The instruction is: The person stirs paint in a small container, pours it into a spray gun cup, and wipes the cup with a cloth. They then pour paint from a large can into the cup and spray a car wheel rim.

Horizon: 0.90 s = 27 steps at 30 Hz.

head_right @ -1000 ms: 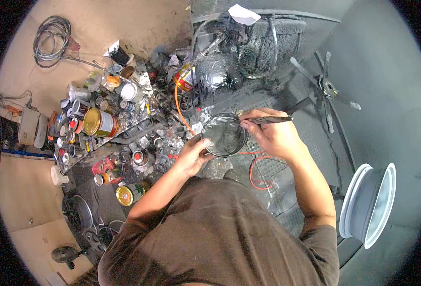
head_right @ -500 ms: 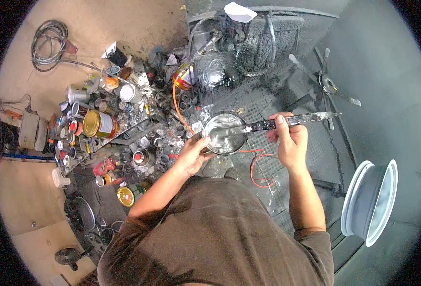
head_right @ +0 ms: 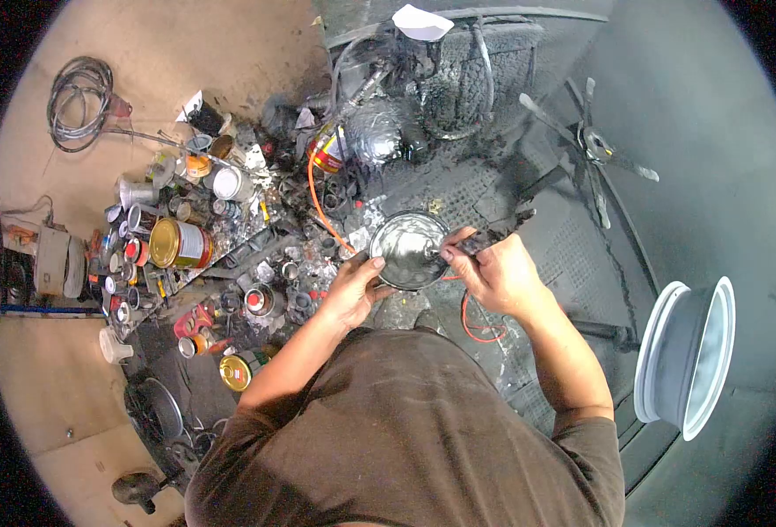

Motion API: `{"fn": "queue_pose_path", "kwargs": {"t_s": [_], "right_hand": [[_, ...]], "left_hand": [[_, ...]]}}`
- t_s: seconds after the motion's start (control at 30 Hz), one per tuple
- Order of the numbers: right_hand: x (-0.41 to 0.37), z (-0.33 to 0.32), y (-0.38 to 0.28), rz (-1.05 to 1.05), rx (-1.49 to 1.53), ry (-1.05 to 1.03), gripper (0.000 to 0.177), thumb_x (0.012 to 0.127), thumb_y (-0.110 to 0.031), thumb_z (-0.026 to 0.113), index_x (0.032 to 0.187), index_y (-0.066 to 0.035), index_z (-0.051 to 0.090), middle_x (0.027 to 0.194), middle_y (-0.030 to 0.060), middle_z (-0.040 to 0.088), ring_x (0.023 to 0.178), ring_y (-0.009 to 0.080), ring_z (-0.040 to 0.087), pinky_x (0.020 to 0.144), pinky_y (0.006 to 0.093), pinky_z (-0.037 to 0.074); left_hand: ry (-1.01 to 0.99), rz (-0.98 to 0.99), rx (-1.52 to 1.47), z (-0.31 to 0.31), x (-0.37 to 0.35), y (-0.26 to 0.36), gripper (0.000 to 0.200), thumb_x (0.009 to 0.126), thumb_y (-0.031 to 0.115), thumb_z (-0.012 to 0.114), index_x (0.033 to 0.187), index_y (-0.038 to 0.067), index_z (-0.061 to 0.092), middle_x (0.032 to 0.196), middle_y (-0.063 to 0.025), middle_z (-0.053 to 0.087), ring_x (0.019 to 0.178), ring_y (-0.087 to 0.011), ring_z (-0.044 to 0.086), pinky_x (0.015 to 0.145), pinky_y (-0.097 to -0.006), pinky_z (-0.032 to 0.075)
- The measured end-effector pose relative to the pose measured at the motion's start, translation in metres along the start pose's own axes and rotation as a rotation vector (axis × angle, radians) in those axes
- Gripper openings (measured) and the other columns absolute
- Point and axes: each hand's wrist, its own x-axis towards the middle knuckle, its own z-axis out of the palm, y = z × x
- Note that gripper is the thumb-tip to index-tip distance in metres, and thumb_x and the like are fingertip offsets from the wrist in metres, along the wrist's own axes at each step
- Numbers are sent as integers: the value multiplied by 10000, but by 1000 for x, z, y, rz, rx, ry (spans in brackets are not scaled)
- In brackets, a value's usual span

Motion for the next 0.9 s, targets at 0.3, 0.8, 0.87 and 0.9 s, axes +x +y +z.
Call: {"fn": "queue_pose_path", "kwargs": {"t_s": [0.3,0.8,0.87,0.9], "right_hand": [[23,-4,-7,-123,-12,29,132,861,-107,690,963,-27,672,900,141,694,795,335,672,706,394,536],[14,6,-9,13,93,77,139,915,-133,644,971,-7,664,860,144,684,759,313,672,681,373,536],[16,-1,-5,-31,9,90,141,892,-153,669,965,-32,675,899,141,701,818,318,686,713,385,536],[16,-4,-2,-30,8,91,141,892,-153,669,965,-32,675,899,141,701,818,318,686,713,385,536]], "left_hand": [[-52,25,-25,3,-1,5,432,910,217,696,1245,21,507,1128,-71,615,1007,-178,629,814,-388,576],[-45,10,-47,5,-3,2,393,914,193,686,1231,32,517,1107,-49,633,947,-173,656,767,-378,593],[-25,-3,-31,5,-2,1,374,915,188,684,1217,33,527,1098,-53,635,961,-173,651,779,-383,589],[-26,-4,-30,5,-2,1,374,915,188,684,1217,33,527,1098,-53,635,961,-173,651,779,-383,589]]}}
